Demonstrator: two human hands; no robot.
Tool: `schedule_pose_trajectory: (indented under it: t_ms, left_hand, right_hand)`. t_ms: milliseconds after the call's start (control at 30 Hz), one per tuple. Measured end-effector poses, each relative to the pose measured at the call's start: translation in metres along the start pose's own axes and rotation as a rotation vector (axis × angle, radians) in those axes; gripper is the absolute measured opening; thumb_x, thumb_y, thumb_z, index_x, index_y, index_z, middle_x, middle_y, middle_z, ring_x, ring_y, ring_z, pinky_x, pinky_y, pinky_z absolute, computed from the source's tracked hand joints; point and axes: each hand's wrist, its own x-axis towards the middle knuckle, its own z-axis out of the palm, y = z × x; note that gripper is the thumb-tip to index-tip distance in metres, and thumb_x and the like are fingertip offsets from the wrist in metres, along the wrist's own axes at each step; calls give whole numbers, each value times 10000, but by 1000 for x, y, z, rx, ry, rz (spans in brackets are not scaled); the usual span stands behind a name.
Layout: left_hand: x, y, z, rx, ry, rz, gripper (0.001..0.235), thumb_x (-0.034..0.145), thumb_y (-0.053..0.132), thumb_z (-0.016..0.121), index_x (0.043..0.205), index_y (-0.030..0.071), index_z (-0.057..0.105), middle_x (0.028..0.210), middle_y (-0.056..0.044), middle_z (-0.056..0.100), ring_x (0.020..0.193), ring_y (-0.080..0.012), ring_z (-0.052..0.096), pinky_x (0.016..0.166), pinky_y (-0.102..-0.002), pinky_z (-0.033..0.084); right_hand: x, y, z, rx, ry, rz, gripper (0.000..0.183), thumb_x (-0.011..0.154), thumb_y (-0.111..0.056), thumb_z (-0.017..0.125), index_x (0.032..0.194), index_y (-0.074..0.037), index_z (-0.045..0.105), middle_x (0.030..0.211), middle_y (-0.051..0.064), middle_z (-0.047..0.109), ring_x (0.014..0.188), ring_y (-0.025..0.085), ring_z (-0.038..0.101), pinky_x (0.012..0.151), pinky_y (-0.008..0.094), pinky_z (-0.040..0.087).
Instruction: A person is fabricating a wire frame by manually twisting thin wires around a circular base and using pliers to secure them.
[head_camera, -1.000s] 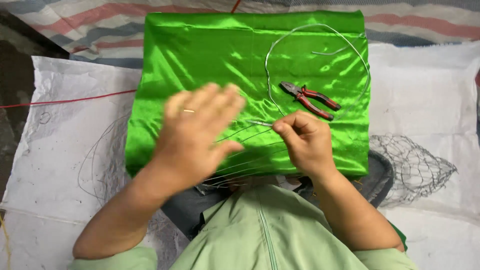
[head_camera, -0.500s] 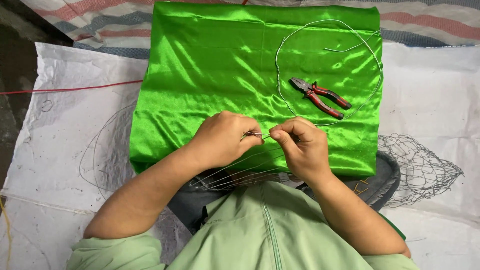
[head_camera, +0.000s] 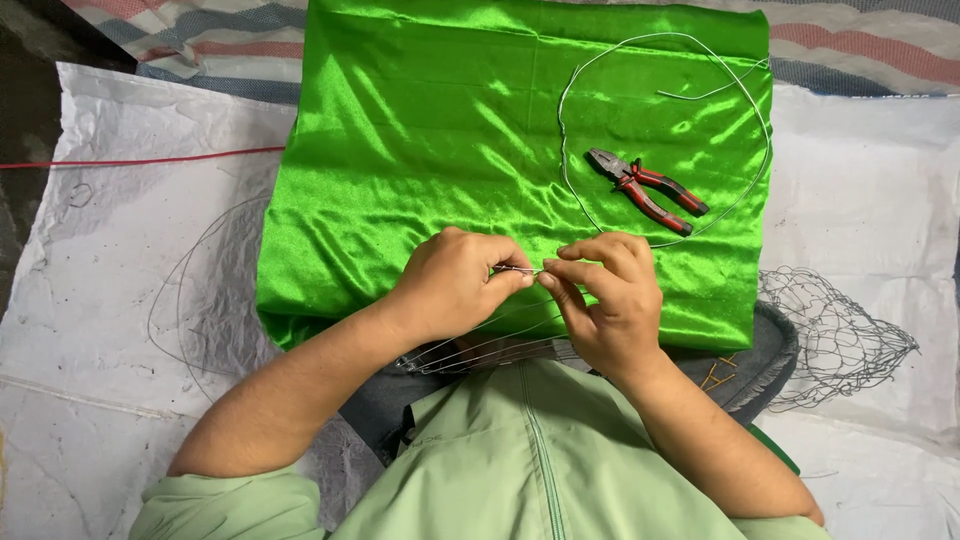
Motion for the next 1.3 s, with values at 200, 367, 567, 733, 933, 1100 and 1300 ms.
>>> schedule_pose_trajectory:
  t_ms: [200,367,567,733,933,1100,1300]
  left_hand:
    - [-4,1,4,59,44,30,93,867,252,729,938,205,766,828,-51,793,878,-303,765,741,-452,608]
    - [-7,-2,15,145,98,86,88,909,285,692,935,207,723,809,-20,775,809,-293,757,691,-452,605]
    - [-6,-9,24,268,173,145,102,931,319,685,947,218,684,791,2,743,767,-284,747,659,-456,601]
    - [-5,-12,29,293,260,220,119,925,327,692,899,220,648,721,10,695,689,-291,730,597,-440,590]
    - [-7,-22,41,462,363,306,146,974,356,642,851,294,595,693,82,593,651,-181,700,588,-327,575]
    - [-6,-23,27,236,248,168,146,931,343,716,893,213,660,712,3,694,713,-293,738,598,-432,590]
    - [-4,-20,25,197,209,118,130,922,318,713,901,198,667,729,-31,729,727,-319,746,624,-473,593]
  right_hand:
    - [-1,0,-8,208,-186,256,117,1007,-152,701,916,-113,762,911,39,764,912,310,680,837,426,515]
    - [11,9,-14,301,-352,420,210,1010,-157,680,809,-104,715,840,66,742,846,310,658,831,440,509]
    - [24,8,-18,363,-494,613,220,997,-138,651,811,-39,713,733,127,667,777,274,587,791,453,486]
    - [35,13,-15,473,-617,885,237,986,-161,632,811,-54,751,669,8,592,687,132,484,665,289,380]
    - [43,25,-7,537,-771,1074,212,891,-135,625,743,-28,733,651,54,628,619,141,517,628,281,303]
    - [62,7,-22,176,-739,710,191,882,-235,754,998,-93,809,887,157,778,904,339,745,866,464,519]
    - [16,14,-21,-363,-215,-283,123,922,-265,817,1029,-208,795,937,-31,688,929,200,621,1048,466,433]
